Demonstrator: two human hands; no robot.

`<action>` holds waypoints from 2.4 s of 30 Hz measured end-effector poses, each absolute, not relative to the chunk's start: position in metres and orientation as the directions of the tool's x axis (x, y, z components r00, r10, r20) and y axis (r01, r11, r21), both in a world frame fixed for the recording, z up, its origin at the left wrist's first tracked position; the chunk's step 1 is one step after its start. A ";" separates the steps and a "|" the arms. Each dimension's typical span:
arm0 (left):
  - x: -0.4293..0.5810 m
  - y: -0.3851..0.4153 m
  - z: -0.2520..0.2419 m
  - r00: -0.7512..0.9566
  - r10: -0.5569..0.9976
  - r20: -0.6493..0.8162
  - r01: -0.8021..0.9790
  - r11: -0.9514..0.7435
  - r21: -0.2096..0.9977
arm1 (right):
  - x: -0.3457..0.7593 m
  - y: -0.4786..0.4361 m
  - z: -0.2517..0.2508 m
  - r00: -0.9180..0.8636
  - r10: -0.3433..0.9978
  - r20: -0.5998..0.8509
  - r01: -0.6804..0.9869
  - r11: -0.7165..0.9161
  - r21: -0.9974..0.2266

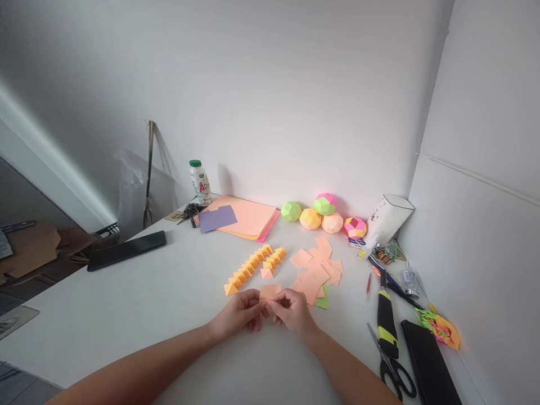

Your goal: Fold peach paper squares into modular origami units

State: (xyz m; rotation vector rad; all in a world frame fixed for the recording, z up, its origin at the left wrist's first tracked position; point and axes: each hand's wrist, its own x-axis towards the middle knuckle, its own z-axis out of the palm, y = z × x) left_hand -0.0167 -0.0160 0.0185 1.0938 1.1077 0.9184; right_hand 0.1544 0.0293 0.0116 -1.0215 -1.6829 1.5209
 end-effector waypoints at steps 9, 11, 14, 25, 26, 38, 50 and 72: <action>-0.018 -0.016 0.016 0.224 0.956 -0.190 -0.057 0.208 0.977 | 0.154 0.029 0.012 -0.503 0.864 -0.021 0.067 0.015 -0.998; -0.019 -0.015 0.017 0.223 0.957 -0.186 -0.083 0.209 0.974 | 0.154 0.030 0.011 -0.509 0.861 -0.020 0.032 -0.004 -0.999; -0.020 -0.015 0.017 0.224 0.957 -0.185 -0.128 0.217 0.968 | 0.155 0.032 0.013 -0.513 0.858 -0.039 0.018 -0.035 -0.999; -0.019 -0.012 0.013 0.205 0.965 -0.163 -0.178 0.201 0.963 | 0.155 0.035 0.017 -0.575 0.810 -0.111 0.114 -0.055 -0.992; -0.019 -0.012 0.013 0.201 0.965 -0.167 -0.173 0.203 0.964 | 0.155 0.035 0.018 -0.572 0.812 -0.116 0.117 -0.059 -0.991; -0.015 -0.011 0.011 0.181 0.957 -0.228 -0.075 0.245 0.967 | 0.156 0.037 0.010 -0.562 0.819 -0.118 0.133 -0.051 -0.990; -0.016 -0.010 0.013 0.218 0.954 -0.207 -0.061 0.225 0.972 | 0.157 0.038 0.009 -0.561 0.823 -0.093 0.143 -0.015 -0.990; -0.014 -0.012 0.021 0.285 0.936 -0.206 -0.003 0.215 0.977 | 0.153 0.035 0.018 -0.601 0.781 -0.169 0.225 -0.038 -0.974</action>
